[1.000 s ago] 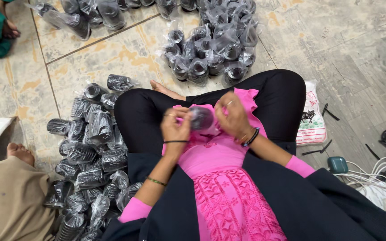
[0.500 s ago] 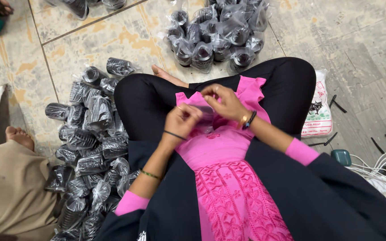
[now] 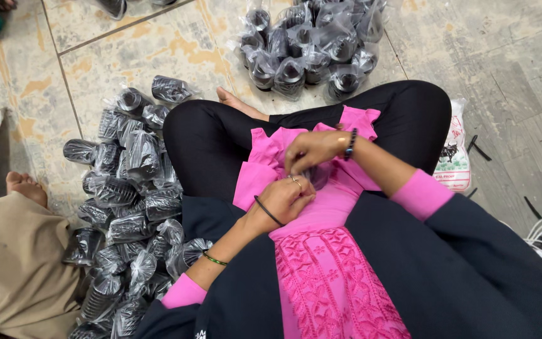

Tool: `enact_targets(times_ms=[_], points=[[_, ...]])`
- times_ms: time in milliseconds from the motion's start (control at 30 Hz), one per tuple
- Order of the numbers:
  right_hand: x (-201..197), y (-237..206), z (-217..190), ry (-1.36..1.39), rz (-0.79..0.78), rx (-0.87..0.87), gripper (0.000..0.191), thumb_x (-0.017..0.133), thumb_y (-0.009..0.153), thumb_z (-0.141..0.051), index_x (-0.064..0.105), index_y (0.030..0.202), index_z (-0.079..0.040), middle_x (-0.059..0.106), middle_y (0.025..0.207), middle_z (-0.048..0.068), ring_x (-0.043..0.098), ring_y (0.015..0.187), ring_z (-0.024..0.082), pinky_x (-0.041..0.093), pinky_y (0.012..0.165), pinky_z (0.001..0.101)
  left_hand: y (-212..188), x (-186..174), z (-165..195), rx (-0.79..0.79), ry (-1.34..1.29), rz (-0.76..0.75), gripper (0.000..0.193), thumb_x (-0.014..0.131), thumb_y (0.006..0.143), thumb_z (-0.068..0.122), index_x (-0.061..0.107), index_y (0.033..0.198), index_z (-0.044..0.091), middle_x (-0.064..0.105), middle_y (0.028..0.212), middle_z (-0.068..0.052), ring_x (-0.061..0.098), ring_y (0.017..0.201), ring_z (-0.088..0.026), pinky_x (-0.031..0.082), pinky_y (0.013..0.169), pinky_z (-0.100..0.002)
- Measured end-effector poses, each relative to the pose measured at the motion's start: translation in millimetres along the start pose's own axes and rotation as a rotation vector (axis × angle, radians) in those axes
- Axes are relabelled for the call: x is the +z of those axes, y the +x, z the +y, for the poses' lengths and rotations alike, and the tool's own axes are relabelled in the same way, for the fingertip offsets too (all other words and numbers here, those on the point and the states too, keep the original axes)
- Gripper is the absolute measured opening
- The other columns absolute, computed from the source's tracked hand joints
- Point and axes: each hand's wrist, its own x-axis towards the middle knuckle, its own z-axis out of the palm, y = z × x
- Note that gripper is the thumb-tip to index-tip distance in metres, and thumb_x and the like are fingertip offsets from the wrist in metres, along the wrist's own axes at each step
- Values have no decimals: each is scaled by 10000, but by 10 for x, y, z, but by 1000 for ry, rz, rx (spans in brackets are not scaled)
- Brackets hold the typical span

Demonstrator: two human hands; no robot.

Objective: The person sits cross-legged on the floor and packs small dark plastic containers into clear plastic bags one at a time, twisting the bags closed and placing the bagged items in piles on the floor around them. Other workers nearby handle similar bagged items.

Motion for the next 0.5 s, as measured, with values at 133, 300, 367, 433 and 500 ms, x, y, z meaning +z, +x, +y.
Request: enact_targets(times_ms=[133,300,367,433,500], points=[[96,-417,69,154,495,69,179,705,975,-164,706,1061,-7,719,936,30,637,879,84,547,785,279,-11,-20,32,83,43,146,142,742,894,54,604,912,29,687,953,-138,686,885,-309,544,776,-376],[281,-687,-45,338,805,-4,134,713,969,-108,690,1057,-9,689,960,12,647,912,70,535,802,268,-56,4,-100,107,180,380,175,770,837,65,600,867,38,657,951,-155,656,852,-312,514,740,-375],[323,-768,-135,168,877,9,116,721,956,-94,715,1046,-20,702,949,23,664,883,94,541,778,282,-91,6,-216,-159,74,381,165,785,875,84,636,835,27,661,826,-109,629,705,-241,502,637,-333],[414,-841,-260,-104,953,102,105,747,921,-82,726,1016,-42,725,898,40,686,796,138,548,706,306,-100,4,-354,-382,-186,401,179,768,917,119,632,828,42,684,755,-69,605,608,-165,490,560,-284],[566,-815,-407,-381,996,66,101,741,931,-66,687,1013,-43,688,911,80,692,795,215,552,700,337,-14,-15,-513,-547,-604,441,195,719,961,171,588,846,84,730,738,-38,586,562,-82,481,510,-224]])
